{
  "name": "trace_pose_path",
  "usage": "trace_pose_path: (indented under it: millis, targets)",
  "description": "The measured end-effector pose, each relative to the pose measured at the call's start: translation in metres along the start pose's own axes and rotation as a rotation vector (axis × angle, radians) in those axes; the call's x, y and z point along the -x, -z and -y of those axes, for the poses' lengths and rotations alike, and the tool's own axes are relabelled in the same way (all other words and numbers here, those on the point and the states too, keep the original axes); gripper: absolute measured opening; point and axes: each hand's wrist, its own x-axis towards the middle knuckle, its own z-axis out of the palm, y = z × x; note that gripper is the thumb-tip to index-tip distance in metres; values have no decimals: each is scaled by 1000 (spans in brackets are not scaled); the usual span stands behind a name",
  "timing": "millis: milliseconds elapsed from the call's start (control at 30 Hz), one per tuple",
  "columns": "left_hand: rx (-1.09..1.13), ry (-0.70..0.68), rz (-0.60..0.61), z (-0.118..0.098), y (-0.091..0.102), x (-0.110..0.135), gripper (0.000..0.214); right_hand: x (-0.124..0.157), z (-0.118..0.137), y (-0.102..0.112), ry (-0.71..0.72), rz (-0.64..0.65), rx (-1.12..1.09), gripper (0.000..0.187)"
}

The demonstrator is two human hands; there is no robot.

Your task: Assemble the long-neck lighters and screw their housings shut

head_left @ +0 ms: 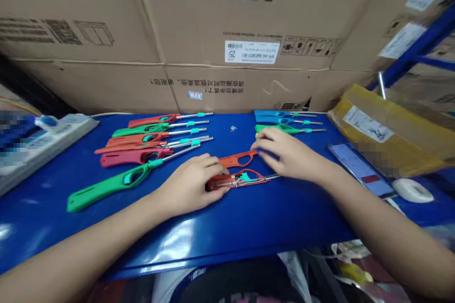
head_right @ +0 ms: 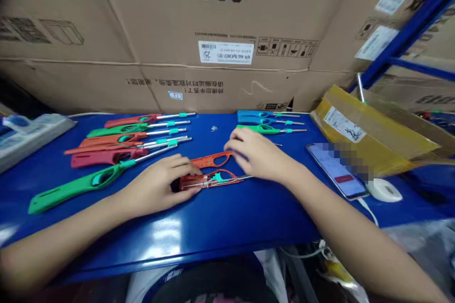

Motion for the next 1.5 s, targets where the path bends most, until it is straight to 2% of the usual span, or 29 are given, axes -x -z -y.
trace_pose_path:
  millis: [100,200,300,400,533,600,733,933,1133,1300,1500]
  targets:
    - [29,0,-27,-1,-2,-2,19,1,25,-8,32,208,-67,17]
    - [39,1,-50,-2,-4,-4,13,3,34,-17,-65,264,-61,18]
    - [38,24,-36,-3,-6,-5,11,6,32,-25,-173,231,-165,22]
    - [62,53,-30,-4,-8,-4,12,7,32,-31,-197,160,-211,30]
    - [125,73,-50,-7,-9,-4,13,5,36,-36,-228,115,-218,15]
    - [181,92,-71,-8,-10,-6,14,4,35,-37,-219,99,-219,8]
    - [225,109,-129,-8,-10,-8,21,5,31,-36,-158,86,-167,6]
    - [177,92,-216,-2,-12,-9,20,6,25,-33,-87,12,-158,15]
    - [145,94,-155,3,-13,-9,24,5,20,-33,-138,70,-174,11]
    - [83,56,-144,3,-12,-9,30,3,21,-33,-110,127,-166,12]
    - [48,126,-189,-2,-9,-5,33,4,21,-32,-91,129,-203,6]
